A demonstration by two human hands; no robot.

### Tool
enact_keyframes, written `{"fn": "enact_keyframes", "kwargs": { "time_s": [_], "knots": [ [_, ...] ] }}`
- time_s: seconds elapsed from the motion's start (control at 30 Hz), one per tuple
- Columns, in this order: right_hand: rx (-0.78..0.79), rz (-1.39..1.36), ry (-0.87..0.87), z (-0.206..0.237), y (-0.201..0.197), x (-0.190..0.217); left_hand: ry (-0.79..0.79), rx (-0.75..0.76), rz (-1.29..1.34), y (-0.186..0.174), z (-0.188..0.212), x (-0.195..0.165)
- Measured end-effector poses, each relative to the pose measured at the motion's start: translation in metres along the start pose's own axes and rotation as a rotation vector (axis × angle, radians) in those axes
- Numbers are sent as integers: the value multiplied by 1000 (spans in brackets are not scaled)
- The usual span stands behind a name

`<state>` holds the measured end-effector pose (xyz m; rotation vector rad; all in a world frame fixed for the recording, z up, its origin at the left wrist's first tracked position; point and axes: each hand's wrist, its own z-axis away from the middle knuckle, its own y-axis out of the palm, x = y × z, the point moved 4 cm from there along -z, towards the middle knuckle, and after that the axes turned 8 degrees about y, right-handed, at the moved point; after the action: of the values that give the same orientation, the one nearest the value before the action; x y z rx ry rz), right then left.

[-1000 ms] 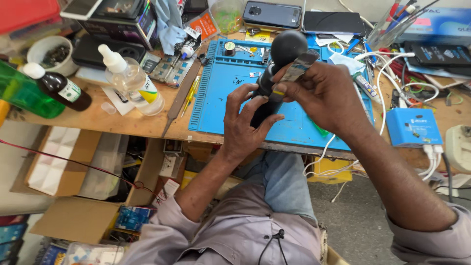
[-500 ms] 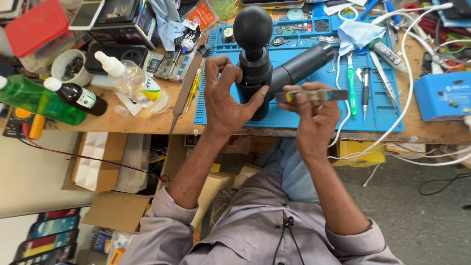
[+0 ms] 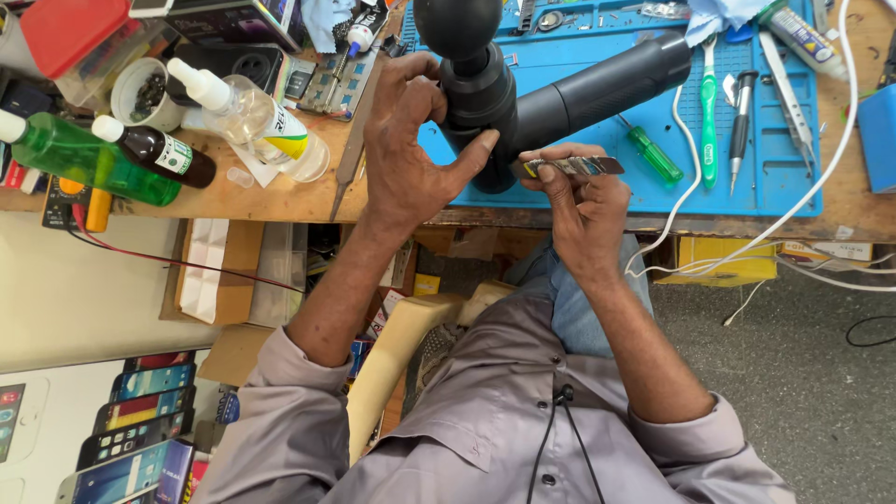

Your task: The person uses a green screwdriver to remove a screw from a black handheld massager, then uses a metal prying tool to separate the casing. The person repeatedly pries along the seam and rotates the device to access different areas. The massager remains partially disassembled at the end.

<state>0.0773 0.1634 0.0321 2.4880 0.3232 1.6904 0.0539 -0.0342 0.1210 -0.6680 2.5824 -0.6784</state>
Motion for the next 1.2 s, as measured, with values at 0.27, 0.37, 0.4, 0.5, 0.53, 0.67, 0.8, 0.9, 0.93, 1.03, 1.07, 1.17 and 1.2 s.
{"fn": "enact_keyframes", "kwargs": {
  "time_s": [0.27, 0.37, 0.4, 0.5, 0.53, 0.67, 0.8, 0.9, 0.93, 1.03, 1.07, 1.17, 1.2],
  "knots": [
    [-6, 157, -97, 9, 4, 9, 27, 23, -11, -2, 3, 1],
    [-59, 238, -215, 15, 10, 12, 13, 25, -25, -2, 3, 0],
    [-76, 248, -246, 16, 12, 12, 0, 31, -28, -2, 3, -1],
    [-98, 376, -232, 19, 17, 11, 27, 35, -26, -4, 1, -5],
    [-103, 380, -231, 20, 18, 11, 18, 38, -34, -4, 0, -5],
    [-88, 411, -144, 12, 15, 12, -33, 64, -48, -5, 1, -7],
    [-20, 189, 307, -9, 0, -3, -17, 63, -57, -4, 4, -8],
    [26, 60, 385, -18, -6, -8, -3, 76, -38, -1, 6, -6],
    [21, 55, 381, -18, -6, -9, 3, 74, -45, -1, 6, -6],
    [29, 56, 362, -14, -6, -8, 10, 69, -50, 1, 6, -6],
    [45, 62, 342, -12, -7, -5, 14, 69, -42, 2, 6, -6],
    [25, 72, 291, -7, -23, 10, -16, 80, -27, 2, 5, -5],
    [12, 76, 280, -6, -31, 16, -41, 82, -22, 2, 5, -4]
  ]
}}
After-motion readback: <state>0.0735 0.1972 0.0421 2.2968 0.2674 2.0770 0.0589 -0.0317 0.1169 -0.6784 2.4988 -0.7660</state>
